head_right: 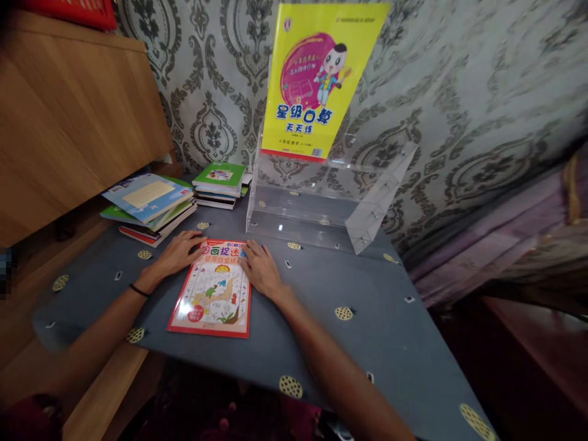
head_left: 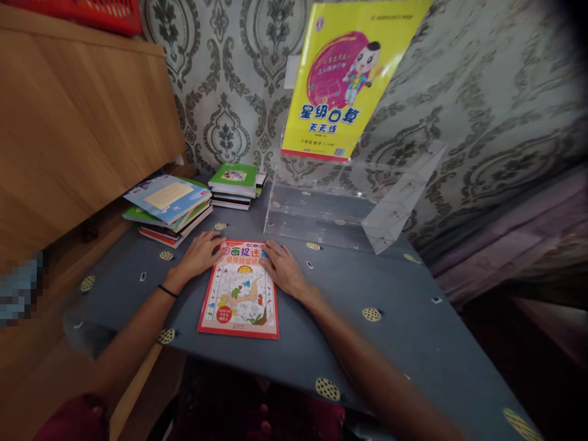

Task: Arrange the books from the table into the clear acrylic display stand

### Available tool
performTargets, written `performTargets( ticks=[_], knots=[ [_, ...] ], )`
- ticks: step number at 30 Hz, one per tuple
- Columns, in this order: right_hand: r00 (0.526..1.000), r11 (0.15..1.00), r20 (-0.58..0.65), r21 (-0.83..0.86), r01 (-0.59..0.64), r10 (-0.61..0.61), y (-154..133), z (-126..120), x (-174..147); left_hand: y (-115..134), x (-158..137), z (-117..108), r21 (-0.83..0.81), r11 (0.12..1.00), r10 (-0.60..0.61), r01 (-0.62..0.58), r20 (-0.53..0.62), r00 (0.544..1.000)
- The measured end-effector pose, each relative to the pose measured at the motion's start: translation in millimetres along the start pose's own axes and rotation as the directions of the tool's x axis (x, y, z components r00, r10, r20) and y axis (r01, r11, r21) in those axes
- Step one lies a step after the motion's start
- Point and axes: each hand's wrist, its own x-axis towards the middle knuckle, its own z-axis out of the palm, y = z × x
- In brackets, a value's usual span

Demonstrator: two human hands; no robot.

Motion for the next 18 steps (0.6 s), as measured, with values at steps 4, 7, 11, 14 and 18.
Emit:
performTargets(
  ticks=[4,7,11,14,18],
  knots=[
    [1.0,1.0,0.011,0.012,-0.009,0.008,-1.5,-0.1,0.2,30.8,8.9,-5.0,-0.003,0.992,0.125,-0.125,-0.035,0.992],
    [1.0,1.0,0.023,0.016,-0.019,0.019,-3.4,-0.7,0.6,58.4,23.0,3.7,-0.175,0.947,0.273,-0.268,0.006,0.962],
    [1.0,1.0,0.025,0.021,-0.012,0.012,-4.0,-1.2,0.7,76.4,38.5,26.1,-0.307,0.896,0.351,-0.321,0.047,0.935],
    [1.0,1.0,0.028,0.028,-0.004,0.003,-3.8,-1.2,0.3,76.5,41.1,37.2,-0.31,0.898,0.335,-0.313,0.019,0.942],
    [1.0,0.999,0.015,0.044,0.004,-0.005,-4.8,-2.4,-4.1,74.1,38.0,39.2,-0.273,0.91,0.328,-0.311,0.018,0.945]
  ],
)
